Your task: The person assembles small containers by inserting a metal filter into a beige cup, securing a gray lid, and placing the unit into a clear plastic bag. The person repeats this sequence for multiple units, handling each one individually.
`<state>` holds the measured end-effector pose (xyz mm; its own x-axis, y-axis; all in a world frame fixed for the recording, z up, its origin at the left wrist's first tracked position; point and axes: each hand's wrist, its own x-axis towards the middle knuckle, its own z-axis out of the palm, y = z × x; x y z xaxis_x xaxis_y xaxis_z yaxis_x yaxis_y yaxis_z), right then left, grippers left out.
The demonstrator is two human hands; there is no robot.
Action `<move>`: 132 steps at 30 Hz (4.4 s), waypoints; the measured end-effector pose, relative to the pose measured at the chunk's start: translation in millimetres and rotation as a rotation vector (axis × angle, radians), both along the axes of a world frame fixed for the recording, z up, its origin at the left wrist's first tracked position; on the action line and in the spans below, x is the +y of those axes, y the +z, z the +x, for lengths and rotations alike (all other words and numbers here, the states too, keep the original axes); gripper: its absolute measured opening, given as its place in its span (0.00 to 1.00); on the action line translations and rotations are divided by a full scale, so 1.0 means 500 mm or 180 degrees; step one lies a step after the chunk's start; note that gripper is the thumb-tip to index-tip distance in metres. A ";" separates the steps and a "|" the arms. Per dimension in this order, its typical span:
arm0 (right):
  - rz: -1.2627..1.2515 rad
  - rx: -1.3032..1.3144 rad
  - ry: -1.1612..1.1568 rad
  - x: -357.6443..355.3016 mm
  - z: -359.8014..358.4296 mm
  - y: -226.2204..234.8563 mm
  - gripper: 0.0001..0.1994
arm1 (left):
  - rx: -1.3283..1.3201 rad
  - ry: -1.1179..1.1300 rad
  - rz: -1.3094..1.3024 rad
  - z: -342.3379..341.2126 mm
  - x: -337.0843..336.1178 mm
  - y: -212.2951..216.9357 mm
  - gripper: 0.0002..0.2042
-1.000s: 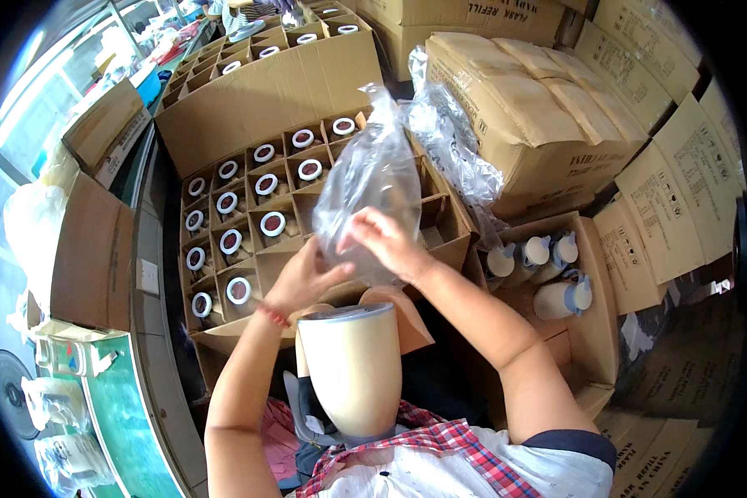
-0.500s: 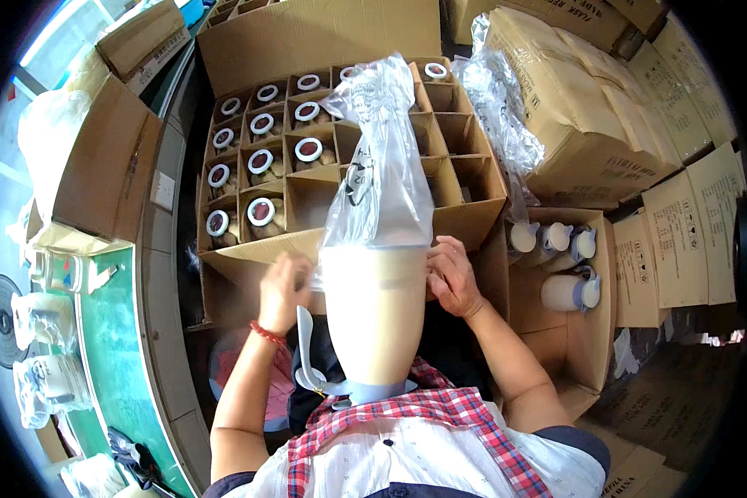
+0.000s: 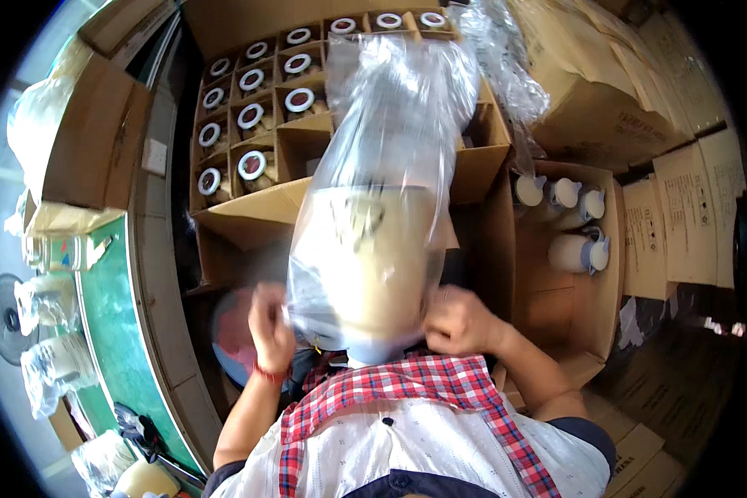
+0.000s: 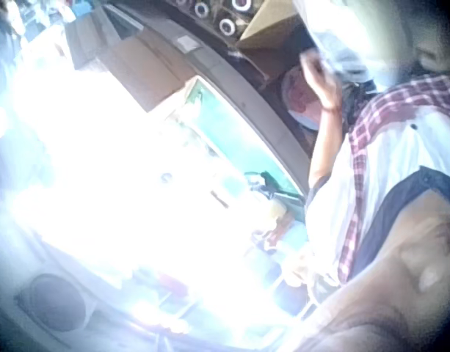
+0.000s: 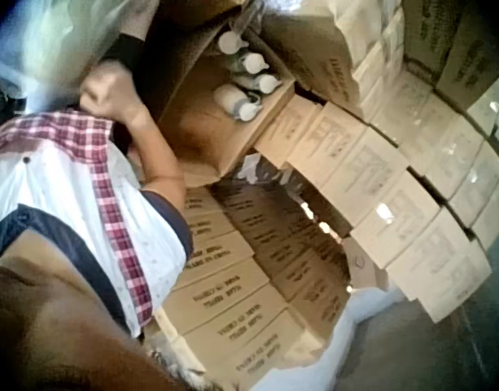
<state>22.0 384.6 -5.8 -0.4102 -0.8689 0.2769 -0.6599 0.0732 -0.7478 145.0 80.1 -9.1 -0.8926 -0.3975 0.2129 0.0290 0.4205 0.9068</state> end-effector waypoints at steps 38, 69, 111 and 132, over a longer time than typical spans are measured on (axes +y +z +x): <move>0.1985 -0.0609 -0.4958 0.797 -0.583 -0.432 0.32 | 0.0585 0.5592 0.0108 0.645 -0.565 0.320 0.23; -0.2007 -0.4843 -0.1880 -0.037 0.057 0.017 0.33 | 0.0499 0.0940 0.0045 -0.004 -0.368 0.190 0.33; 0.0142 0.0105 -0.0151 -0.258 -0.280 0.209 0.29 | -0.0614 -0.1038 0.2811 -0.314 -0.002 0.047 0.43; -0.1042 -0.2238 -0.0437 -0.271 -0.384 0.001 0.23 | -0.0080 -0.1773 0.0567 -0.335 0.018 0.159 0.51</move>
<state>-169.7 248.9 -5.4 -0.6818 -0.7169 0.1458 -0.0251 -0.1763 -0.9840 -22.5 89.2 70.2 -0.9812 0.1054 0.1619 0.1796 0.1891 0.9654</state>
